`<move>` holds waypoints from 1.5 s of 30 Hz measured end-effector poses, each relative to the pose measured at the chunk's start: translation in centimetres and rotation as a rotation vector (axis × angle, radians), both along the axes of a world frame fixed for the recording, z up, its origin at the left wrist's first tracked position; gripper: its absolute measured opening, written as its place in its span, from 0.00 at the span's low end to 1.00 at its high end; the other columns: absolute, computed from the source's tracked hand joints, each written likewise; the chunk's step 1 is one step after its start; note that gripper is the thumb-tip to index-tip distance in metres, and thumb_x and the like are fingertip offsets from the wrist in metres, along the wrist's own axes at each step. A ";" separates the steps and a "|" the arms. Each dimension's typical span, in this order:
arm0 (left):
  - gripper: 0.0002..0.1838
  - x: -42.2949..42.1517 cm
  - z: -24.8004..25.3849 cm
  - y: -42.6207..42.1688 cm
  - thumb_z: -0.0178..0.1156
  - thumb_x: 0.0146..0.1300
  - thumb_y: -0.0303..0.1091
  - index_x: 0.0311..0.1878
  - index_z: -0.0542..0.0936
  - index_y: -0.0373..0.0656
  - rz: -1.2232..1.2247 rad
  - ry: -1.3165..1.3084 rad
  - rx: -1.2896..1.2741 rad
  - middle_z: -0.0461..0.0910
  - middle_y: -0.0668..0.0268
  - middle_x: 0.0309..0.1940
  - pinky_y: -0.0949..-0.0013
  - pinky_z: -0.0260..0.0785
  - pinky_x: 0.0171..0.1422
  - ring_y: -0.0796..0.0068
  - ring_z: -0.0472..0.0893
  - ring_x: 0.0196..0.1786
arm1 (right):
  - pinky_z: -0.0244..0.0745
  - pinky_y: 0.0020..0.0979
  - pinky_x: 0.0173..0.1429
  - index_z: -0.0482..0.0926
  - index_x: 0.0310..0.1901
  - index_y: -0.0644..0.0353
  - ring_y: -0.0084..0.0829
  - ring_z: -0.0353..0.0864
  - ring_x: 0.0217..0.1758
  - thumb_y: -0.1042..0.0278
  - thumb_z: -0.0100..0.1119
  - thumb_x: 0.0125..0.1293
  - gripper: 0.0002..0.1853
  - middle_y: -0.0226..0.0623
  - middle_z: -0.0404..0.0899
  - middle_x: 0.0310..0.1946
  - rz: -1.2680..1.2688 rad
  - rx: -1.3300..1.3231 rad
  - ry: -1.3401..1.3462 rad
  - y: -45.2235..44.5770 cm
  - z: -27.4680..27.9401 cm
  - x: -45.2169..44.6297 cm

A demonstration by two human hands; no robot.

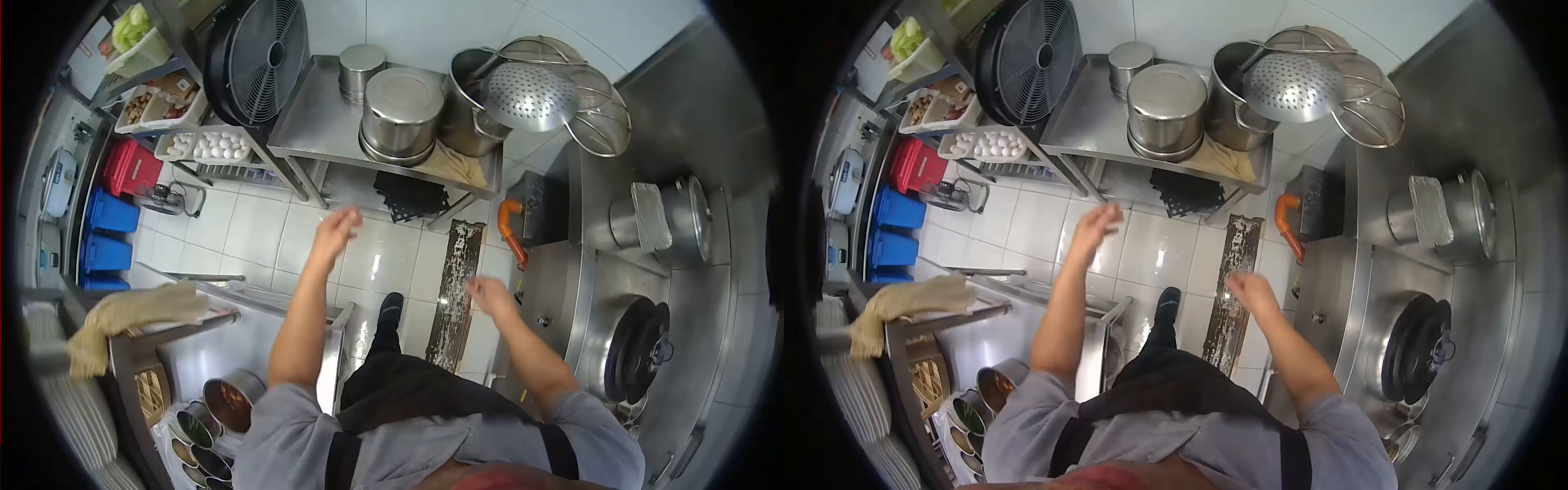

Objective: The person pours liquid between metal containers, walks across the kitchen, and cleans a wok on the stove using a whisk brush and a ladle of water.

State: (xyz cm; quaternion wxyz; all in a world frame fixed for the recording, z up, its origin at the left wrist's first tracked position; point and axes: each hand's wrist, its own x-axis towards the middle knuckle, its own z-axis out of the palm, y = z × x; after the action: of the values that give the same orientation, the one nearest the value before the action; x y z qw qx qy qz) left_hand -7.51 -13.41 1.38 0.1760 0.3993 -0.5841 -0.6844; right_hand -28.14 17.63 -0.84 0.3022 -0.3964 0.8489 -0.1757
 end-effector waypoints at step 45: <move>0.21 -8.1 11.0 47.3 0.50 0.47 0.24 0.48 0.76 0.33 -1.354 0.278 -0.830 0.81 0.48 0.36 0.66 0.69 0.46 0.59 0.80 0.40 | 0.68 0.39 0.61 0.64 0.62 0.62 0.48 0.70 0.58 0.62 0.68 0.48 0.38 0.53 0.67 0.58 -1.099 -0.299 0.434 44.1 7.2 31.9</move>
State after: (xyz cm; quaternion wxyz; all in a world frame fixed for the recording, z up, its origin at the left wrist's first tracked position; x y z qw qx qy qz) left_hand -15.58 33.89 12.33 -0.0717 -0.2279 -0.8788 -0.4131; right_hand 3.80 61.68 6.36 -0.0714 0.0351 0.9376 -0.3384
